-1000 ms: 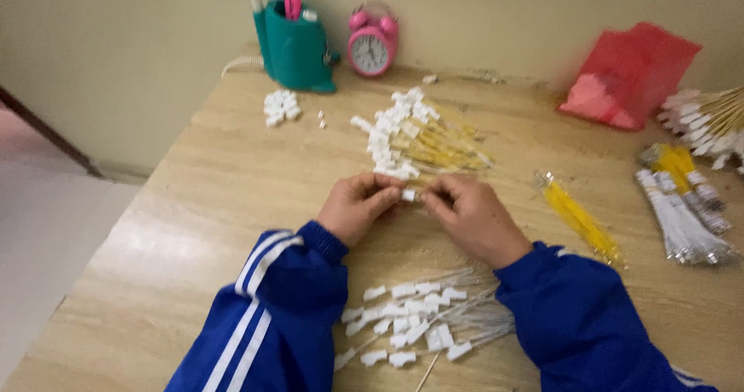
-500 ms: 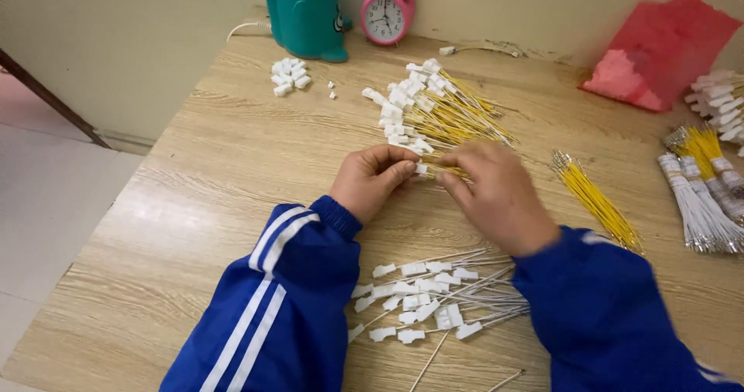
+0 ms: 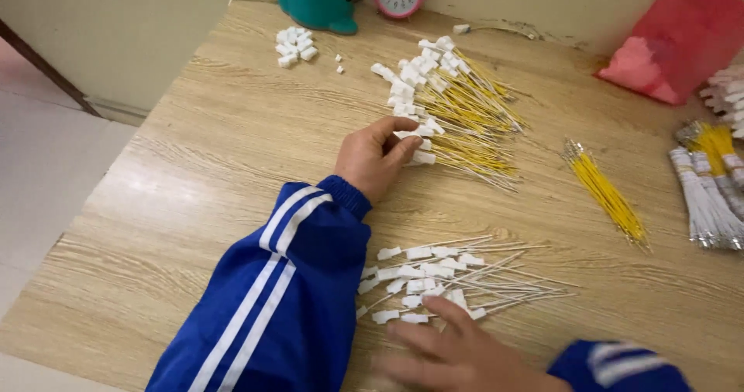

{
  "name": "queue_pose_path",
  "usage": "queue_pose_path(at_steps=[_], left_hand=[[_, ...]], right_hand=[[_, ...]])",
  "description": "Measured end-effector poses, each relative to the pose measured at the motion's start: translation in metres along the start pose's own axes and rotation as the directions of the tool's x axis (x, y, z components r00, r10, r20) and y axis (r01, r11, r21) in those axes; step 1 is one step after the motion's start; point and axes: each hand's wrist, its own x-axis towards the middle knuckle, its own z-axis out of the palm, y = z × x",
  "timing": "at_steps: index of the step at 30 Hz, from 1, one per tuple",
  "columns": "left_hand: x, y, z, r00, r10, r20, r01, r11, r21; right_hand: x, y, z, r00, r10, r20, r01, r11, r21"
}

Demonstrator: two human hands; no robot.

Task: Manually assembling small electronic components by attaching plastic connectors to wires.

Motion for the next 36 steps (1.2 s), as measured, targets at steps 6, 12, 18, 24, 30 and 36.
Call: queue_pose_path(at_steps=[6, 12, 18, 24, 30, 36], left_hand=[[-0.003, 0.007, -0.003, 1.0, 0.018, 0.003, -0.018, 1.0, -0.005], [-0.005, 0.013, -0.005, 1.0, -0.004, -0.001, 0.004, 0.994, -0.105], [-0.002, 0.01, -0.001, 0.999, 0.028, -0.025, -0.032, 0.984, -0.177], [-0.003, 0.0, 0.008, 0.999, 0.053, 0.007, -0.046, 0.933, -0.356], [-0.001, -0.001, 0.006, 0.998, 0.055, 0.03, -0.039, 0.921, -0.389], [-0.002, -0.001, 0.006, 0.998, 0.059, 0.021, -0.045, 0.919, -0.392]], right_hand=[[0.047, 0.008, -0.032, 0.957, 0.053, -0.284, -0.098, 0.985, -0.145], [0.049, 0.032, -0.029, 0.931, 0.112, -0.346, -0.16, 0.981, -0.111], [0.026, 0.07, -0.069, 0.808, 0.463, -0.365, -0.547, 0.819, -0.171], [0.03, 0.087, -0.06, 0.764, 0.593, -0.255, -0.613, 0.79, 0.001], [0.051, 0.101, -0.065, 0.84, 0.529, -0.118, -0.542, 0.814, -0.206], [0.046, 0.127, -0.049, 0.861, 0.507, -0.04, -0.499, 0.827, -0.26]])
